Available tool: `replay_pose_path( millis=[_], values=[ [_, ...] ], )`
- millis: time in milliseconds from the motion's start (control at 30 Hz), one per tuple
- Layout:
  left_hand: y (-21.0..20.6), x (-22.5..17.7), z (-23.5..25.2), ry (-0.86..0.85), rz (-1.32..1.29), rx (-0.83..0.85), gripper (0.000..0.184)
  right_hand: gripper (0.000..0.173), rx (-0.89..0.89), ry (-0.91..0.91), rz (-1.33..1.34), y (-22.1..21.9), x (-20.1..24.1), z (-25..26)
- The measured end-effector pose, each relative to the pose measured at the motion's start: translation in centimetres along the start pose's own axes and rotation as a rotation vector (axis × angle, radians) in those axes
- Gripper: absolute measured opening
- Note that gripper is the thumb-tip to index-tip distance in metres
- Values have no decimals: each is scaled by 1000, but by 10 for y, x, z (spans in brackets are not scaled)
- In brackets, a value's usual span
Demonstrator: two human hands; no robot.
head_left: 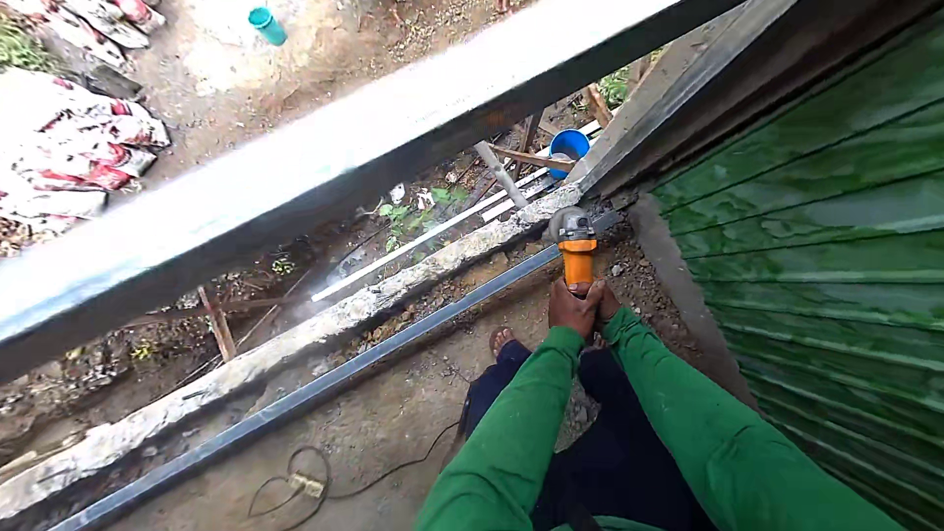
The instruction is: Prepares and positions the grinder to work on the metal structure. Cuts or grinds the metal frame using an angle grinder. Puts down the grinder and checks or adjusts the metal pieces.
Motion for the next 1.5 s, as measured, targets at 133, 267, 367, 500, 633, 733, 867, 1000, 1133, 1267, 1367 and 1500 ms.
replay_pose_path(
  millis=[133,267,367,500,633,733,867,1000,1133,1267,1367,1500],
  values=[
    [-40,54,79,-2,0,-19,79,32,25,-37,5,19,-59,87],
    [-76,98,151,6,-45,-97,72,29,80,-9,15,30,-106,167],
    [-97,126,201,-12,-48,-148,74,27,83,17,6,39,-135,222],
    [-118,152,252,-98,-20,-236,73,20,71,27,-12,44,-155,278],
    [-134,170,288,-93,-73,-259,71,16,99,31,-55,50,-173,319],
    [-137,178,295,-100,-100,-290,72,21,116,37,-39,51,-182,330],
    [-136,173,298,-96,-94,-307,76,26,152,26,1,47,-179,335],
    [-138,178,303,-88,-100,-339,76,23,155,4,-46,46,-180,339],
    [-138,182,311,-73,-105,-342,73,26,163,5,-84,44,-184,346],
    [-139,186,311,-67,-108,-342,70,27,177,-6,-78,44,-190,347],
    [-139,190,312,-57,-105,-352,71,29,182,-5,-83,44,-194,350],
    [-138,190,312,-50,-104,-361,72,33,179,-5,-115,44,-193,349]
  ],
)
Point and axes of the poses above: each hand's wrist, its own z-axis towards the middle knuckle, its own y-axis out of the back of the hand, x = y × z, the point moved 9 cm from there along z, towards the middle knuckle, and after that the axes turned 11 degrees about -x, right-handed, at the moved point
